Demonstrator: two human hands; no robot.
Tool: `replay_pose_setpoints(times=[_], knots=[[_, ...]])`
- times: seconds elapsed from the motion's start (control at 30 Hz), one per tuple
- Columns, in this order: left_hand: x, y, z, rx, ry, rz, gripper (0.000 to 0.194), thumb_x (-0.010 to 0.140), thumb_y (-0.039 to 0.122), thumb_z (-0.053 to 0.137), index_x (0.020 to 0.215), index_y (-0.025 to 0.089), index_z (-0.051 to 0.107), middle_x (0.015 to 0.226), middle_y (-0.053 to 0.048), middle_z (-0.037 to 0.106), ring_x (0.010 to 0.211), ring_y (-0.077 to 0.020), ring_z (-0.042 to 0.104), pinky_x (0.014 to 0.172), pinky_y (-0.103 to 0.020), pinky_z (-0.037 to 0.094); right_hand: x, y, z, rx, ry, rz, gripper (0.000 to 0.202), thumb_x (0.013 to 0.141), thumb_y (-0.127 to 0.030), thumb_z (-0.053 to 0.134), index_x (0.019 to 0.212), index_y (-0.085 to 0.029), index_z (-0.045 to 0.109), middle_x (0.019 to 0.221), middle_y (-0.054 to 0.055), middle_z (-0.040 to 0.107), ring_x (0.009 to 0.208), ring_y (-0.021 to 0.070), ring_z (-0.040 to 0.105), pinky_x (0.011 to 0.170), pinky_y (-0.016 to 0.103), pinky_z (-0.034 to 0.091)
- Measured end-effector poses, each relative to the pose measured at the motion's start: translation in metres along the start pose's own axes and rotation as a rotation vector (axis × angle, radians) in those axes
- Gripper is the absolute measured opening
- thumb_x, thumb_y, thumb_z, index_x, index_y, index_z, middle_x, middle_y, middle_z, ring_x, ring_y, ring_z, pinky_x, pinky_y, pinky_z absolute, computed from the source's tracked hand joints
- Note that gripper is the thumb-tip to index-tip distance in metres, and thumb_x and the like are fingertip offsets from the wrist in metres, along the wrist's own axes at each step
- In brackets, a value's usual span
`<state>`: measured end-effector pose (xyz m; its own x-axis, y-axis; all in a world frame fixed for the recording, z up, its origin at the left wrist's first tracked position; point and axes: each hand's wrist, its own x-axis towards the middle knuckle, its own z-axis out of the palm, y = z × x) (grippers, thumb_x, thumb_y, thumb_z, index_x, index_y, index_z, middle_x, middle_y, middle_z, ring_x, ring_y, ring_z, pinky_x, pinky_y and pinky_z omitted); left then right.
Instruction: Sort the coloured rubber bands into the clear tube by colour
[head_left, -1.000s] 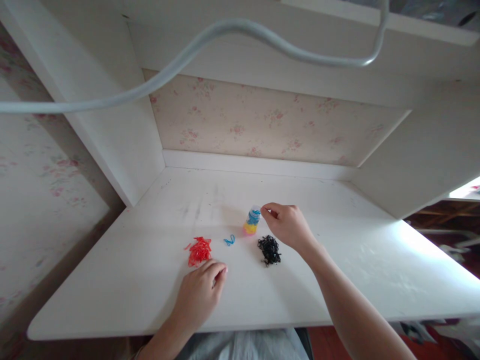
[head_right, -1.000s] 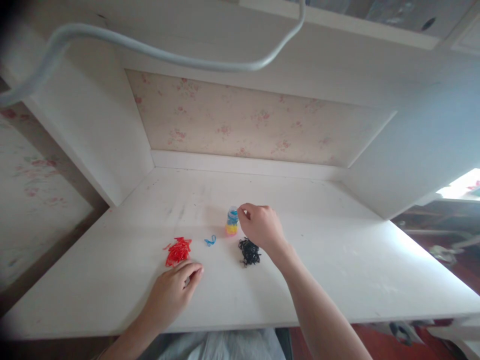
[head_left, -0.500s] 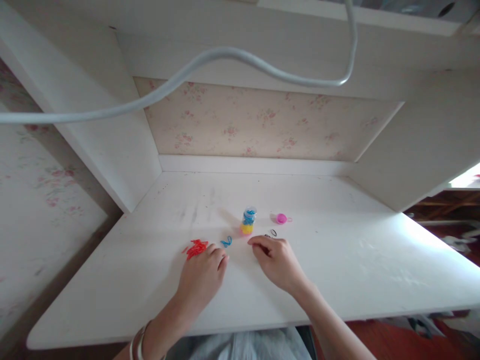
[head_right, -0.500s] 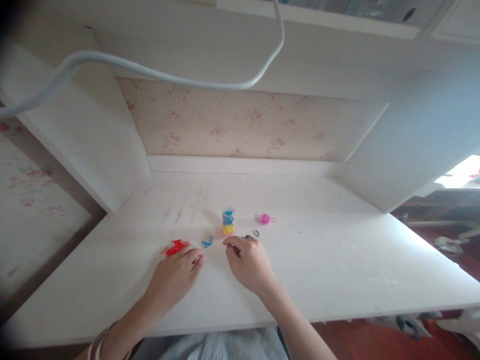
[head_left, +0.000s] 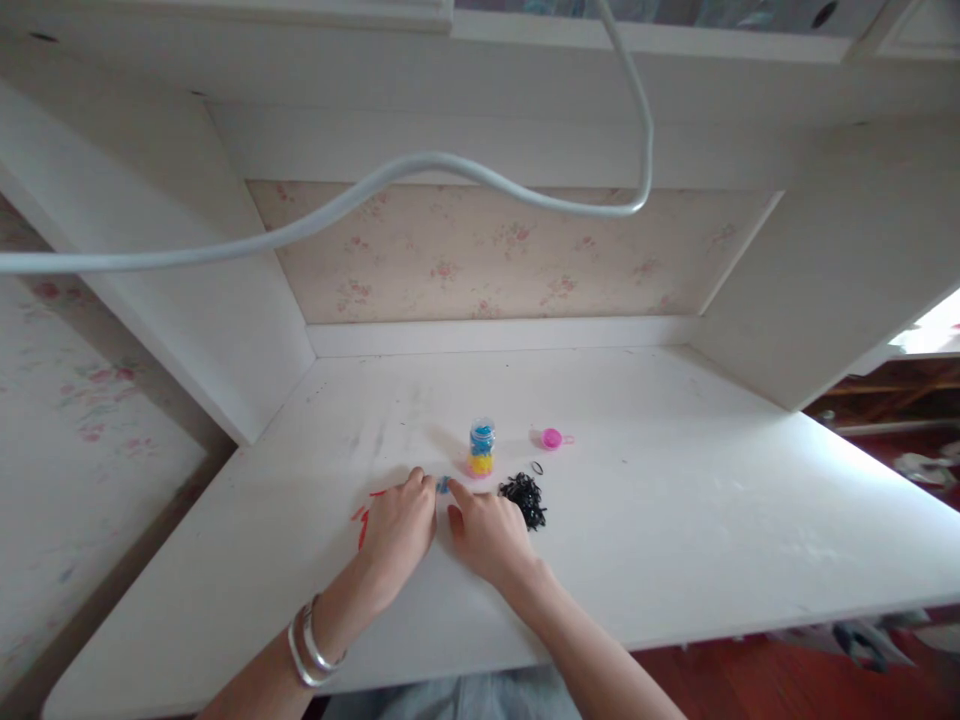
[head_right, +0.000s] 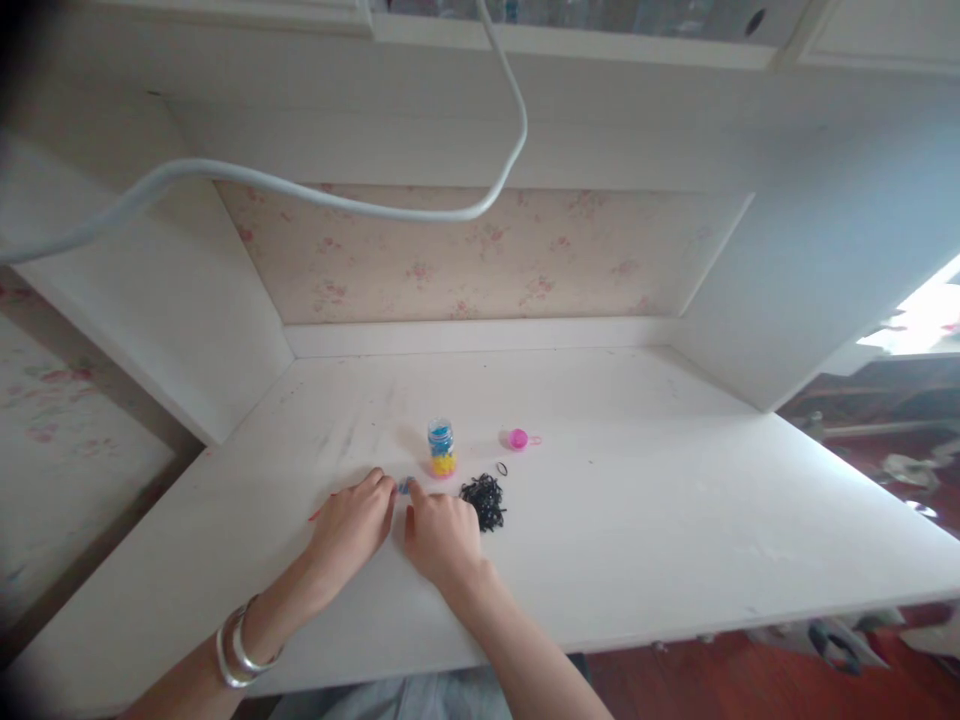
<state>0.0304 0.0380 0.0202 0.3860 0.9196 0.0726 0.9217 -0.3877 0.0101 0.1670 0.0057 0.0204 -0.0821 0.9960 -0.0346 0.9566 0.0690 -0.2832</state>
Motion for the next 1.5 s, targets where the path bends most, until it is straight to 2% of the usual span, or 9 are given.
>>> replay_pose_setpoints(times=[0.13,0.3,0.47,0.57,0.73,0.93,1.1,1.3,1.5], knots=[[-0.002,-0.008,-0.007,0.004,0.015,-0.033,0.030,0.094,0.022,0.033,0.091,0.019,0.062,0.091,-0.007,0.062,0.069,-0.0156,0.065,0.059,-0.025,0.044,0.009,-0.002,0.004,-0.019,0.020,-0.003,0.035,0.091,-0.031,0.041,0.124,-0.029,0.053,0.085,0.007,0.072,0.077,0.0263,0.069,0.064,0.030,0.045],[0.005,-0.016,-0.036,-0.167,0.133,-0.038,0.025,0.094,0.028,0.039,0.092,0.021,0.063,0.095,-0.003,0.064,0.075,-0.0149,0.064,0.065,-0.025,0.045,0.011,0.000,0.013,-0.030,0.068,-0.007,0.025,0.093,-0.032,0.040,0.105,-0.025,0.061,0.081,0.007,0.071,0.072,0.0252,0.069,0.061,0.029,0.045],[0.025,-0.006,-0.071,-0.439,0.337,0.094,0.024,0.093,0.033,0.044,0.093,0.020,0.064,0.092,-0.002,0.064,0.080,-0.0129,0.061,0.075,-0.023,0.045,0.010,0.002,0.019,-0.031,0.095,0.006,0.024,0.094,-0.033,0.041,0.099,-0.024,0.062,0.082,0.005,0.072,0.072,0.0230,0.068,0.061,0.027,0.045],[0.041,0.005,-0.081,-0.484,0.380,0.133,0.026,0.093,0.033,0.044,0.091,0.019,0.066,0.091,-0.002,0.064,0.080,-0.0130,0.061,0.076,-0.023,0.045,0.010,0.003,0.021,-0.038,0.102,0.011,0.026,0.096,-0.033,0.040,0.093,-0.023,0.063,0.081,0.005,0.072,0.071,0.0215,0.068,0.061,0.026,0.044],[0.058,0.019,-0.079,-0.418,0.321,0.123,0.025,0.092,0.031,0.045,0.089,0.022,0.068,0.093,-0.002,0.065,0.083,-0.0135,0.061,0.077,-0.023,0.044,0.011,0.004,0.022,-0.047,0.123,-0.002,0.027,0.096,-0.031,0.039,0.089,-0.022,0.063,0.078,0.005,0.071,0.068,0.0205,0.068,0.057,0.024,0.042],[0.063,0.026,-0.074,-0.312,0.250,0.110,0.027,0.093,0.034,0.044,0.089,0.025,0.069,0.093,-0.001,0.065,0.080,-0.0133,0.062,0.071,-0.023,0.043,0.012,0.008,0.025,-0.062,0.141,-0.018,0.028,0.097,-0.027,0.037,0.086,-0.021,0.062,0.075,0.005,0.071,0.065,0.0209,0.068,0.054,0.024,0.039],[0.061,0.019,-0.075,-0.357,0.306,0.118,0.029,0.094,0.032,0.041,0.090,0.023,0.068,0.093,-0.002,0.066,0.083,-0.0134,0.061,0.076,-0.023,0.043,0.010,0.010,0.026,-0.055,0.174,-0.021,0.023,0.096,-0.025,0.039,0.090,-0.022,0.062,0.076,0.004,0.071,0.064,0.0190,0.067,0.052,0.023,0.035],[0.035,-0.003,-0.077,-0.408,0.360,0.051,0.029,0.094,0.034,0.040,0.087,0.022,0.065,0.089,-0.001,0.065,0.077,-0.0130,0.060,0.072,-0.023,0.042,0.000,0.011,0.019,0.065,0.262,0.014,0.027,0.097,-0.025,0.039,0.087,-0.022,0.064,0.071,0.003,0.071,0.059,0.0149,0.065,0.050,0.023,0.029],[-0.007,-0.015,-0.050,-0.407,0.204,-0.027,0.028,0.094,0.035,0.039,0.089,0.023,0.064,0.088,0.001,0.065,0.070,-0.0108,0.060,0.067,-0.023,0.042,-0.020,0.021,-0.005,0.458,0.395,-0.008,0.038,0.097,-0.036,0.037,0.089,-0.019,0.070,0.066,0.004,0.067,0.057,0.0130,0.059,0.055,0.021,0.034]])
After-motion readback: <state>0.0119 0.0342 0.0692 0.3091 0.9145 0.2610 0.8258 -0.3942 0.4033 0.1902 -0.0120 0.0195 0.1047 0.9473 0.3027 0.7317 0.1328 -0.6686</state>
